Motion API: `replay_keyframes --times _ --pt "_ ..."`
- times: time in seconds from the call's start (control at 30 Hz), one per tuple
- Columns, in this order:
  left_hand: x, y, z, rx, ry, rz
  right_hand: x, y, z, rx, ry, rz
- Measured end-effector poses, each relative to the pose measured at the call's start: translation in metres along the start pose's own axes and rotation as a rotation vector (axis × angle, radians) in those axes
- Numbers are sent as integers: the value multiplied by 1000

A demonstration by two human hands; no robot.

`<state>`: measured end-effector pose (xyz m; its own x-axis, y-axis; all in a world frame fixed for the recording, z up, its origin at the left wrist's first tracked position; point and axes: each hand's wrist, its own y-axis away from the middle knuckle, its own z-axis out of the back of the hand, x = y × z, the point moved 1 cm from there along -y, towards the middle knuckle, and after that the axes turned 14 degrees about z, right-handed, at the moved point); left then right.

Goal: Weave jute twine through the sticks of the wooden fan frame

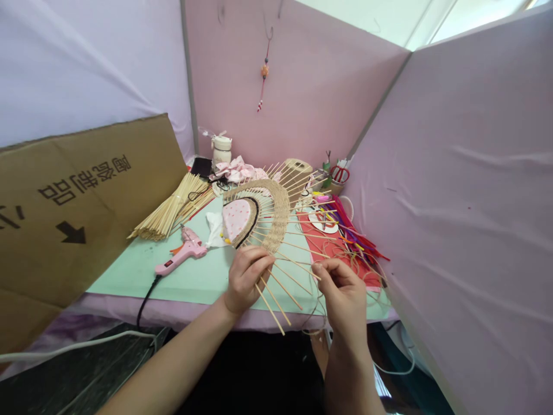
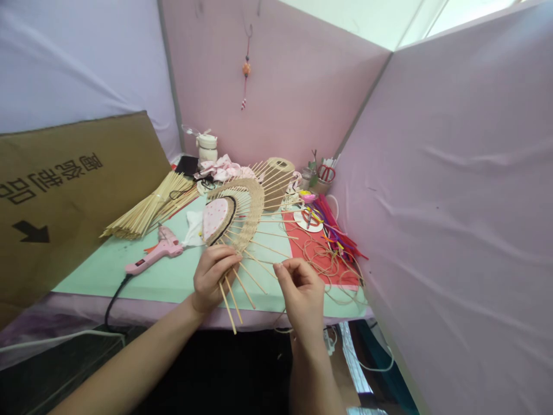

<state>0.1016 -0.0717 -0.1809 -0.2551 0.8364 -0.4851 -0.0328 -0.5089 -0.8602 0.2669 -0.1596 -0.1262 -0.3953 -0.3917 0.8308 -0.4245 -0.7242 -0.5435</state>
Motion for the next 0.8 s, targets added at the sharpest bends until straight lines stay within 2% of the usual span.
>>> replay_keyframes --times 0.17,0.37,0.5,0.8 --pt "0 -1 0 -14 -1 0 0 1 1 21 -31 -26" --pt "3 0 -1 -50 40 -17 -13 1 2 -15 -63 -67" --pt "5 1 -1 -28 39 -30 -18 1 1 -14 -76 -99" --pt "3 2 1 -15 -2 -23 -7 3 3 -5 -78 -79"
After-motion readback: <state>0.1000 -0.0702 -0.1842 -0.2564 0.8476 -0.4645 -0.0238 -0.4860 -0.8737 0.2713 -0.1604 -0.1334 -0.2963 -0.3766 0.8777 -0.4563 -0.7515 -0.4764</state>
